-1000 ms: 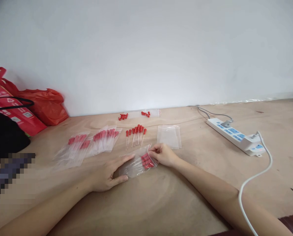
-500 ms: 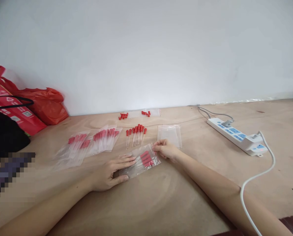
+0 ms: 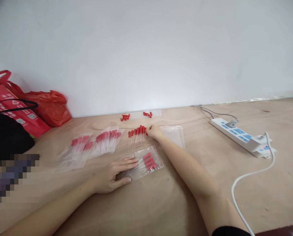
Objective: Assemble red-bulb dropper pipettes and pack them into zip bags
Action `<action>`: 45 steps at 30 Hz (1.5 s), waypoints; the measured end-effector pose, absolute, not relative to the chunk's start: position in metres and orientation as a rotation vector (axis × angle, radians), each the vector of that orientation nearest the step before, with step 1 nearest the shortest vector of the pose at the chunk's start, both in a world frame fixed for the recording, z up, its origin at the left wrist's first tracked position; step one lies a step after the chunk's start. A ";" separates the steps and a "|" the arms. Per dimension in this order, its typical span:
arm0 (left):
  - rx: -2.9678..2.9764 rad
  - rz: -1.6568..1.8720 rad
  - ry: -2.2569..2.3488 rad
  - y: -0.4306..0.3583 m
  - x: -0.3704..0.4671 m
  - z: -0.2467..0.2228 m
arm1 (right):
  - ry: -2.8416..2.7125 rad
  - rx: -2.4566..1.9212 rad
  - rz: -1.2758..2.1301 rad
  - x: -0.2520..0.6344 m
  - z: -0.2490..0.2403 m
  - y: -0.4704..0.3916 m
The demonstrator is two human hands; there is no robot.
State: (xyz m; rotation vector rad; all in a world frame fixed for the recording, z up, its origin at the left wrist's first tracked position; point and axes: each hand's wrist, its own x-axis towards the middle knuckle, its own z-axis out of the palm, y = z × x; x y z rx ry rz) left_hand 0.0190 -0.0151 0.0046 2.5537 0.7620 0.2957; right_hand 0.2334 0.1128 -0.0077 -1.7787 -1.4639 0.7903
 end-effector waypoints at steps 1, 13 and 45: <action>2.552 0.299 0.758 -0.015 0.019 0.005 | -1.447 -1.782 0.818 0.230 -0.010 0.116; 2.548 0.272 0.796 -0.015 0.018 0.004 | -1.042 -1.426 0.847 0.274 -0.002 0.084; 2.546 0.305 0.860 -0.019 0.022 0.011 | -1.188 -1.193 1.377 0.266 -0.013 -0.004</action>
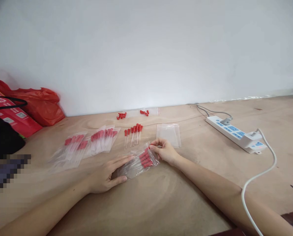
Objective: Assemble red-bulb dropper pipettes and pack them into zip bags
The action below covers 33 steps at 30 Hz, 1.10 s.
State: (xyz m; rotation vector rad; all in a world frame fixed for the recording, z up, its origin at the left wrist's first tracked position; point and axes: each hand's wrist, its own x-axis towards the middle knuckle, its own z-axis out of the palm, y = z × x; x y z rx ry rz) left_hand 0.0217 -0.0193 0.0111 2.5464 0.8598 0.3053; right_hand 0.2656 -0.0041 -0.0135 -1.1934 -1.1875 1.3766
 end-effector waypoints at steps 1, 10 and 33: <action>2.544 0.302 0.860 -0.019 0.022 0.011 | -1.193 -1.206 1.385 0.266 -0.014 -0.004; 2.538 0.305 0.843 -0.018 0.021 0.009 | -1.256 -1.220 1.343 0.256 -0.022 0.008; 2.548 0.301 0.837 -0.017 0.020 0.006 | -1.430 -1.141 1.599 0.268 -0.008 0.010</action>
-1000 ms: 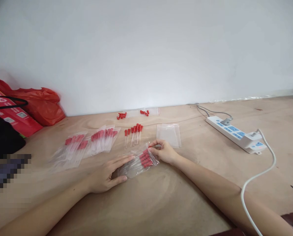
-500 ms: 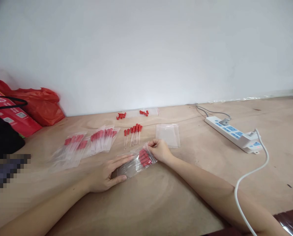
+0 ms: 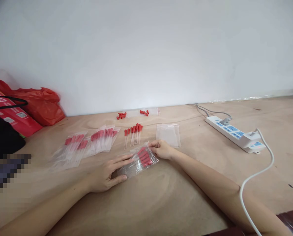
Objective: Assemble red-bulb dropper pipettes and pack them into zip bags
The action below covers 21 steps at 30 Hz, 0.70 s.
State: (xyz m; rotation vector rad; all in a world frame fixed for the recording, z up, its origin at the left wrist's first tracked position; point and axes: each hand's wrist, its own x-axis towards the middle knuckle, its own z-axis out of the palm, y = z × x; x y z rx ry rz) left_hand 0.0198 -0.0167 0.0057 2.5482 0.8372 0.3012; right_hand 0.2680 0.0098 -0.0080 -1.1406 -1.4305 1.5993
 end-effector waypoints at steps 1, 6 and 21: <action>2.554 0.296 0.843 -0.017 0.020 0.005 | -1.432 -1.172 1.611 0.270 -0.007 0.010; 2.573 0.287 0.862 -0.019 0.020 0.005 | -1.414 -1.296 1.611 0.280 -0.006 0.008; 1.973 0.572 1.076 -0.009 0.026 0.010 | -1.798 -0.931 1.389 0.260 -0.004 -0.004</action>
